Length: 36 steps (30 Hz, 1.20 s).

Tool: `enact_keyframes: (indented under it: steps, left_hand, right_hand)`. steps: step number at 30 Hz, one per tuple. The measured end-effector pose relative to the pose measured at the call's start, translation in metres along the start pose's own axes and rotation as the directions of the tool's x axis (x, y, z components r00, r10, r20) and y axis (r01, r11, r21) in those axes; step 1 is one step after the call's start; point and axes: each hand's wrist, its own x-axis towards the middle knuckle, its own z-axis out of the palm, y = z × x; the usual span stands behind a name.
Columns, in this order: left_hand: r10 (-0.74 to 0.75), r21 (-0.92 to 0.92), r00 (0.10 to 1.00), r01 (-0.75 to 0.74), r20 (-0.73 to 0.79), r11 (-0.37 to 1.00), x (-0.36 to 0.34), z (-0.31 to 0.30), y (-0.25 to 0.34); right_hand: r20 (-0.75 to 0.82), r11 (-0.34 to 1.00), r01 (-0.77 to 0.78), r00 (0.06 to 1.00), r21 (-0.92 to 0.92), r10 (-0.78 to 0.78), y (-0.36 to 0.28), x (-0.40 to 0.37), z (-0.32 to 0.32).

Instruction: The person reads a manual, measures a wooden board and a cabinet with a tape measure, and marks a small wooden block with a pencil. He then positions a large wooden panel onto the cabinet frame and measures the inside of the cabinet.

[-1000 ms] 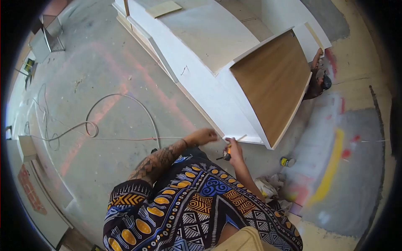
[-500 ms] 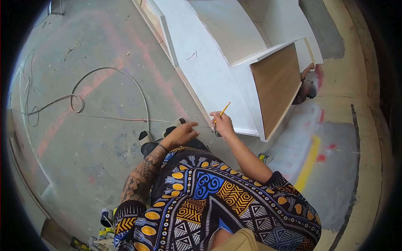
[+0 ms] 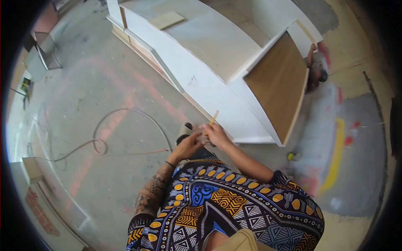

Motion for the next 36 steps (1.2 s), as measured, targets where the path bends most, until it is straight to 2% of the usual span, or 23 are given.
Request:
enact_keyframes:
  steps: [2,3,4,6,8,10,12,13,15,16,17,21,23,25,26,27,28,29,30,31,34,36]
  left_hand:
    - [-0.082,0.025,0.997,0.082,-0.017,0.996,0.014,-0.017,-0.003]
    - [-0.122,0.037,0.992,0.123,-0.019,0.992,0.026,-0.024,-0.017]
    - [-0.132,0.066,0.991,0.134,-0.037,0.989,0.033,-0.035,-0.016]
    - [-0.280,0.097,0.959,0.283,-0.041,0.954,0.056,-0.062,-0.006]
    - [-0.366,0.019,0.928,0.368,-0.065,0.930,0.077,-0.087,0.009]
    - [-0.414,0.012,0.907,0.416,-0.080,0.909,0.105,-0.113,0.014]
    - [-0.514,-0.152,0.853,0.498,-0.093,0.854,0.136,-0.138,0.013]
    - [-0.517,-0.134,0.850,0.504,-0.095,0.853,0.151,-0.150,0.014]
    - [-0.544,-0.305,0.827,0.485,-0.144,0.819,0.182,-0.177,0.013]
    - [-0.529,-0.364,0.831,0.446,-0.171,0.818,0.198,-0.190,0.007]
    - [-0.524,-0.346,0.836,0.448,-0.164,0.824,0.210,-0.204,0.015]
    - [-0.500,-0.543,0.844,0.332,-0.195,0.771,0.283,-0.272,0.033]
    - [-0.484,-0.620,0.839,0.246,-0.250,0.745,0.335,-0.327,0.013]
    - [-0.499,-0.734,0.808,0.128,-0.313,0.667,0.390,-0.388,0.000]
    - [-0.535,-0.740,0.752,0.095,-0.385,0.666,0.417,-0.413,0.004]
    - [-0.506,-0.731,0.749,0.042,-0.428,0.681,0.448,-0.446,-0.012]
    - [-0.558,-0.728,0.661,0.026,-0.502,0.685,0.477,-0.467,-0.008]
    - [-0.527,-0.688,0.684,0.052,-0.504,0.724,0.489,-0.480,0.008]
    - [-0.518,-0.630,0.665,0.091,-0.538,0.772,0.504,-0.492,0.014]
    - [-0.551,-0.619,0.586,0.104,-0.594,0.778,0.520,-0.497,0.022]
    - [-0.525,-0.617,0.652,0.110,-0.547,0.779,0.552,-0.515,0.026]
    - [-0.597,-0.585,0.535,0.217,-0.598,0.781,0.562,-0.515,0.029]
  right_hand:
    - [-0.063,0.993,0.043,0.997,-0.106,-0.050,0.033,0.040,-0.023]
    - [-0.107,0.969,0.046,0.992,-0.241,-0.074,0.048,0.059,-0.039]
    - [-0.152,0.927,0.038,0.983,-0.372,-0.102,0.064,0.076,-0.057]
    - [-0.195,0.852,-0.022,0.976,-0.523,-0.094,0.095,0.106,-0.088]
    - [-0.280,0.856,-0.167,0.960,-0.489,0.027,0.112,0.117,-0.111]
    - [-0.249,0.832,-0.227,0.962,-0.506,0.111,0.152,0.133,-0.134]
    - [-0.163,0.826,-0.277,0.961,-0.491,0.225,0.148,0.128,-0.150]
    - [-0.185,0.835,-0.299,0.953,-0.463,0.239,0.164,0.130,-0.154]
    - [-0.210,0.847,-0.324,0.944,-0.422,0.256,0.174,0.130,-0.152]
    - [-0.195,0.852,-0.422,0.905,-0.310,0.378,0.165,0.124,-0.154]
    - [-0.167,0.835,-0.516,0.855,-0.190,0.491,0.159,0.121,-0.153]
    - [-0.230,0.811,-0.583,0.784,0.047,0.577,0.164,0.115,-0.135]
    - [-0.226,0.816,-0.563,0.785,0.130,0.577,0.202,0.114,-0.117]
    - [-0.312,0.788,-0.548,0.724,0.280,0.615,0.186,0.095,-0.099]
    - [-0.369,0.773,-0.517,0.682,0.368,0.631,0.176,0.089,-0.093]
    - [-0.394,0.764,-0.505,0.658,0.401,0.642,0.168,0.081,-0.084]
    - [-0.444,0.746,-0.448,0.608,0.493,0.659,0.165,0.070,-0.071]
    - [-0.484,0.725,-0.382,0.556,0.573,0.676,0.164,0.058,-0.055]
    - [-0.502,0.706,-0.369,0.512,0.605,0.697,0.160,0.044,-0.041]
    - [-0.513,0.686,-0.354,0.471,0.636,0.718,0.159,0.031,-0.025]
    - [-0.502,0.625,-0.376,0.378,0.685,0.778,0.180,-0.005,0.028]
    - [-0.495,0.556,-0.264,0.263,0.789,0.828,0.177,-0.033,0.064]
